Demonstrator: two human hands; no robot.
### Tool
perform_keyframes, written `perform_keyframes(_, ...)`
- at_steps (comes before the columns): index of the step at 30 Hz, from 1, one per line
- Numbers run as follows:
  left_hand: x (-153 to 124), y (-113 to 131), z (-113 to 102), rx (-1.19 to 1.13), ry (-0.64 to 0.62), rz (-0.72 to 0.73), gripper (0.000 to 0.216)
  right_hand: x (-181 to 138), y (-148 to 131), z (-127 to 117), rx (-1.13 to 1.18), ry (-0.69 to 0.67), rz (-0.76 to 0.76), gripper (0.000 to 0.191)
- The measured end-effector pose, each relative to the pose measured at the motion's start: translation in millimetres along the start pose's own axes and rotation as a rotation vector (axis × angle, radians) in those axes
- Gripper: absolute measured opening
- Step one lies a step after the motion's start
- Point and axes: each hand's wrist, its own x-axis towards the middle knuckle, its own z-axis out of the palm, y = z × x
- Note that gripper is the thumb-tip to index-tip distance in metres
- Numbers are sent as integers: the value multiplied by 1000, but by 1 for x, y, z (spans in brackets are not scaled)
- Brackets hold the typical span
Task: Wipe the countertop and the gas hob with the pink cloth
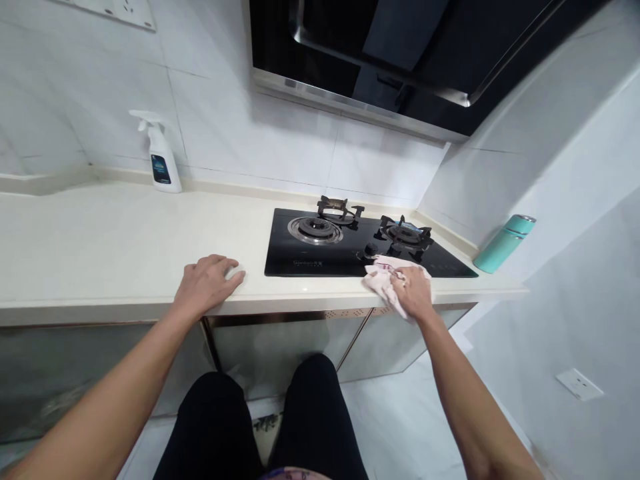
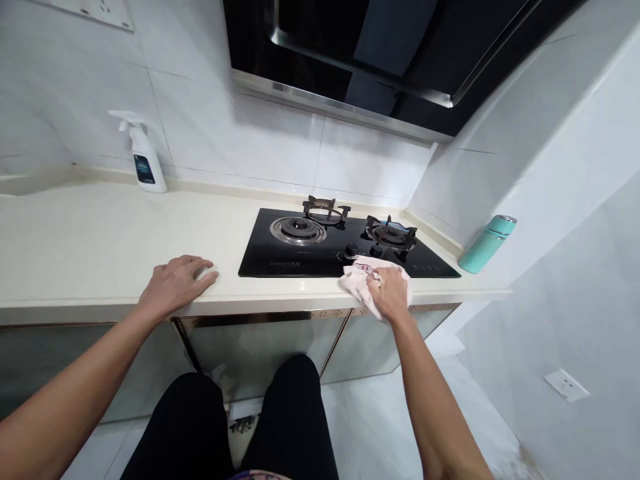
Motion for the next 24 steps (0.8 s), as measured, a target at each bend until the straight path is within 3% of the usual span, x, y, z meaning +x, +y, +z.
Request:
perform_keyframes(3,-1,0,0,-1,21,10,57,6,34,-8,-46,26,144,44)
perform_keyframes(6,-2,1,0,-6,23,14,57,0,44,-4,-60,233,262,61)
perform_keyframes(8,-3,1,-1,-6,26,13,56,-13,44,5,-38,418,268,68)
perform_keyframes(10,-3,1,-2,-4,30,16,55,-31,43,16,8,474,171,65)
perform_keyframes(16,-3,4,-5,15,7,21,55,-68,44,30,-71,222,-274,68)
perform_keyframes(20,-3,4,-4,21,13,10,56,-61,47,27,-233,152,-260,63)
perform_keyframes(24,-3,2,-3,25,-2,8,57,-45,60,19,-217,116,-228,57)
